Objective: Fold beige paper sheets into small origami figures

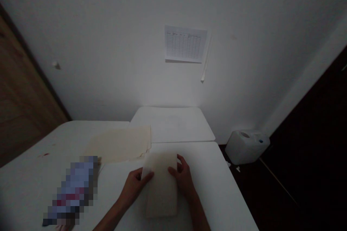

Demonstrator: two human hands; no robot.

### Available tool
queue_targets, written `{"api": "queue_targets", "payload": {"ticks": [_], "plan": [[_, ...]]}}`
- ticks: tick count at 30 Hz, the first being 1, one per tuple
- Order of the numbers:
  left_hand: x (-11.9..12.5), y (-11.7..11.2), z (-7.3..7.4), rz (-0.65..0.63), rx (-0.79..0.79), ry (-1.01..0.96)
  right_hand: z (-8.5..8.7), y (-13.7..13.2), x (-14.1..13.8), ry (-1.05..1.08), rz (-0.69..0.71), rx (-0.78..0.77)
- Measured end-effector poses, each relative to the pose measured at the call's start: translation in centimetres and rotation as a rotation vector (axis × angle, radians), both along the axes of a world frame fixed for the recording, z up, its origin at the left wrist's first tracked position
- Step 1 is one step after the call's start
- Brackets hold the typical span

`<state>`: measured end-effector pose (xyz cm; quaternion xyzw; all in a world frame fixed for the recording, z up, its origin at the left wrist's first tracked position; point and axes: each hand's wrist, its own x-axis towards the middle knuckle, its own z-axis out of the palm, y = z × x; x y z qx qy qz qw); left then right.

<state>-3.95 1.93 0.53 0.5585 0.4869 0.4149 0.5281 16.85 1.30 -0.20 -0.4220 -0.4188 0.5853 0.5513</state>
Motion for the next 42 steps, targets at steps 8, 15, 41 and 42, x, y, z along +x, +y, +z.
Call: {"api": "queue_targets", "payload": {"ticks": [8,15,41,42], "plan": [[0.1,-0.1,0.5,0.111,-0.05,-0.091,-0.5,0.1,-0.1,-0.019,-0.009,0.024],[0.2,0.0,-0.4,0.155,-0.045,-0.056,-0.1,-0.3,0.0,-0.054,-0.045,0.022],[0.2,0.2,-1.2,0.269,-0.015,-0.011,0.7,-0.7,-0.5,-0.045,-0.03,0.031],[0.3,0.1,-1.2,0.281,-0.024,-0.019,0.6,-0.7,-0.5,-0.048,-0.031,0.031]]}}
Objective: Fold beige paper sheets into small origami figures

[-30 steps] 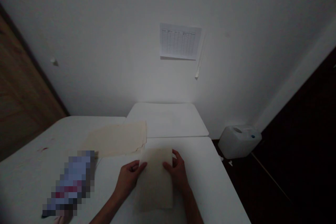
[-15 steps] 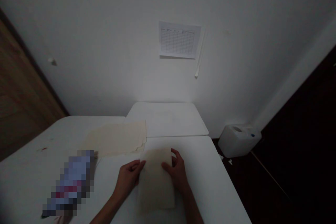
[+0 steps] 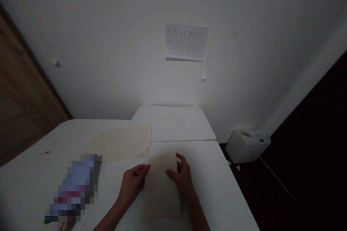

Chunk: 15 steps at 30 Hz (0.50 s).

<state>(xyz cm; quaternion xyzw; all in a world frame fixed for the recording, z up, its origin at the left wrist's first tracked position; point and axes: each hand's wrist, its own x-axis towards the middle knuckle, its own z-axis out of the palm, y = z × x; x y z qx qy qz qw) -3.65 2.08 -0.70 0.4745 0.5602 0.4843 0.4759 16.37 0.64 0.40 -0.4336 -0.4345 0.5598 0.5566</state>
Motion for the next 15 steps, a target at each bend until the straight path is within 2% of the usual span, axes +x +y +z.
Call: {"api": "queue_targets", "payload": {"ticks": [6,15], "plan": [[0.22,-0.02,-0.23,-0.026,-0.053,-0.035,-0.19,0.1,-0.13,-0.012,-0.006,0.001],[0.01,0.24,-0.58,-0.062,-0.048,-0.051,-0.46,0.47,-0.16,-0.03,-0.021,-0.019]]}}
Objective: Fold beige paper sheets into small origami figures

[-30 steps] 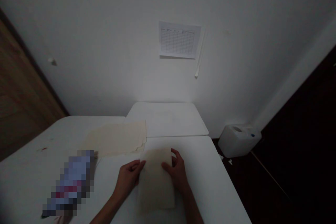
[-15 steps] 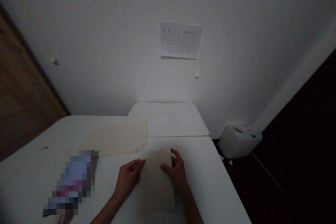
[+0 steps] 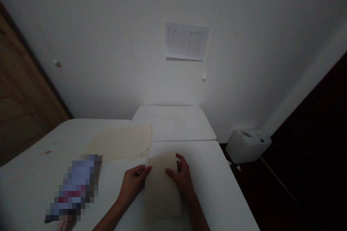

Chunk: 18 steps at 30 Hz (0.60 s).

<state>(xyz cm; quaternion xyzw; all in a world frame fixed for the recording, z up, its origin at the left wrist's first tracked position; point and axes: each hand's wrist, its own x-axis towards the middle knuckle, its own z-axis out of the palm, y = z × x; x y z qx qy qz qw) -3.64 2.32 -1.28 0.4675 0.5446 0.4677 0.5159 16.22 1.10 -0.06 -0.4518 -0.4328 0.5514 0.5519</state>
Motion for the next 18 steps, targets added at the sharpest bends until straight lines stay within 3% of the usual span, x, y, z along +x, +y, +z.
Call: {"api": "queue_targets", "payload": {"ticks": [6,13,18], "plan": [[-0.1,0.0,0.1,-0.083,0.005,0.051,0.4,0.3,0.3,0.038,-0.048,-0.057],[-0.1,-0.4,1.3,-0.153,-0.004,0.086,1.0,-0.3,0.3,0.038,-0.07,-0.064],[-0.1,-0.3,1.3,-0.081,-0.006,0.047,0.3,0.0,0.2,0.0,-0.096,-0.055]]}}
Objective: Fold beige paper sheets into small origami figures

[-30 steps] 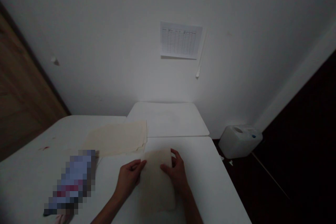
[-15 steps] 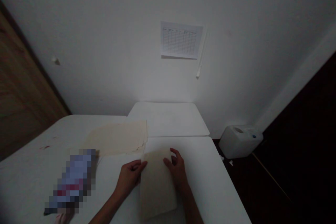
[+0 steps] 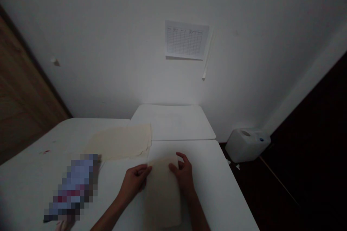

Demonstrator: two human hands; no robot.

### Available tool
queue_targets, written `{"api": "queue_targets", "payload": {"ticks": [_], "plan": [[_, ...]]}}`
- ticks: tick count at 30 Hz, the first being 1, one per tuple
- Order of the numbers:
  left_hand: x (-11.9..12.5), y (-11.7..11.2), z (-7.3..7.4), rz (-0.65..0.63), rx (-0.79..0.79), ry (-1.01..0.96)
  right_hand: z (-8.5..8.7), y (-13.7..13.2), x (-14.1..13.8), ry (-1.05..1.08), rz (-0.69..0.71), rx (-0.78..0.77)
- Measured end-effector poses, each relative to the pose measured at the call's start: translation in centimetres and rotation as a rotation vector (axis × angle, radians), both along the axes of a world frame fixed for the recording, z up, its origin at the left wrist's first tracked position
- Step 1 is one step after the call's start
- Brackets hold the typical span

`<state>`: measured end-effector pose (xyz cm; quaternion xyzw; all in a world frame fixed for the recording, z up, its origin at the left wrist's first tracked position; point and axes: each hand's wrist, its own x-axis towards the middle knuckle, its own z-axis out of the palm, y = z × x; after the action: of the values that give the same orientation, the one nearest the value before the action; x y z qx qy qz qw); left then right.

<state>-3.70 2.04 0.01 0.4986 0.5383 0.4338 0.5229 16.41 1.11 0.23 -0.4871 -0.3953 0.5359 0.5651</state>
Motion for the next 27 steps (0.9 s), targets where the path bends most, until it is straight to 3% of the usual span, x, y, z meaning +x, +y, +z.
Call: {"api": "queue_targets", "payload": {"ticks": [6,27], "plan": [[0.02,0.3,-0.32,0.1,-0.014,0.005,-0.51,0.11,-0.04,-0.031,0.002,0.011],[0.11,0.47,-0.18,0.08,0.007,-0.022,-0.08,0.06,-0.02,-0.053,0.001,0.021]]}}
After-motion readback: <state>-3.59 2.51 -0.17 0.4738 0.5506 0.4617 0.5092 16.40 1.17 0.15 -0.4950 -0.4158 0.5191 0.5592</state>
